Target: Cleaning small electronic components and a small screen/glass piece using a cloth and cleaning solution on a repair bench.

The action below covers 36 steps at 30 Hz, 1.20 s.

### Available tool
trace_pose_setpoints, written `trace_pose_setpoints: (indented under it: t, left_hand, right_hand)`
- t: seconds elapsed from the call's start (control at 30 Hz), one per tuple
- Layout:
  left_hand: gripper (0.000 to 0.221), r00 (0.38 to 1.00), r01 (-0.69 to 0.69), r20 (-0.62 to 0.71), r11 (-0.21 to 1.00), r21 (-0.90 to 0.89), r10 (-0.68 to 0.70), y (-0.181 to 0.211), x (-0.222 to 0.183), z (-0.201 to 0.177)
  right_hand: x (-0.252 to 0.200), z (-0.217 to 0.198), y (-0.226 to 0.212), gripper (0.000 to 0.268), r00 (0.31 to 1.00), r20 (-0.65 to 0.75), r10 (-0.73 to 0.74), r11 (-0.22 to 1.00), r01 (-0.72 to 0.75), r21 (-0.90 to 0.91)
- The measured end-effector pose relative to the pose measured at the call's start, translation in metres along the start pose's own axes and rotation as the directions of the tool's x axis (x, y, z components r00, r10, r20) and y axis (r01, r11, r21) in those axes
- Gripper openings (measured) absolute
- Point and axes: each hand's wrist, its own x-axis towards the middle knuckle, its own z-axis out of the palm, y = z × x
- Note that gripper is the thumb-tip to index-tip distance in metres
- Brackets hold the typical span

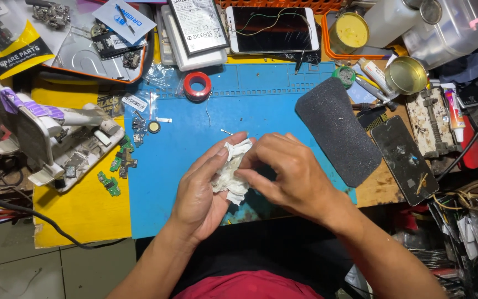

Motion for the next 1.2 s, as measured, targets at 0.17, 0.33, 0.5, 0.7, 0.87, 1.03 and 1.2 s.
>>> trace_pose_setpoints:
  t: [0.17,0.33,0.5,0.7,0.87,1.03,1.2]
  left_hand:
    - [0.054,1.0,0.005,0.019,1.0,0.023,-0.006,0.002,-0.002,-0.001]
    - [0.042,0.995,0.028,0.095,1.0,0.009,-0.029,-0.007,0.003,-0.011]
    - [0.049,0.982,0.115,0.152,0.993,-0.008,-0.113,-0.002,-0.003,-0.006]
    - [0.057,0.994,0.089,-0.065,0.995,0.039,-0.086,0.024,-0.02,0.001]
    - [0.056,0.996,-0.024,-0.085,0.999,0.023,0.026,0.028,-0.017,-0.008]
    - [0.06,0.987,-0.068,-0.142,0.998,0.017,0.07,0.029,-0.02,0.003]
    - [0.06,0.979,-0.054,-0.191,0.996,0.078,0.068,0.031,-0.021,0.009]
  right_hand:
    - [0.001,-0.009,0.0,0.013,0.999,-0.039,-0.003,0.994,0.008,0.109]
    - [0.008,-0.018,0.005,0.021,0.999,-0.049,0.023,0.999,-0.021,0.036]
    - [0.013,-0.011,0.011,0.03,0.999,0.033,-0.012,0.996,0.009,0.085]
    - [-0.022,-0.037,0.042,0.026,0.983,-0.149,0.108,0.948,-0.146,-0.282]
    - [-0.045,-0.028,0.051,0.036,0.98,-0.186,0.071,0.894,-0.145,-0.424]
    - [-0.04,0.003,0.049,0.064,0.994,0.063,0.086,0.877,-0.045,-0.478]
    - [-0.045,0.004,0.037,0.041,1.0,0.007,0.004,0.905,-0.001,-0.426]
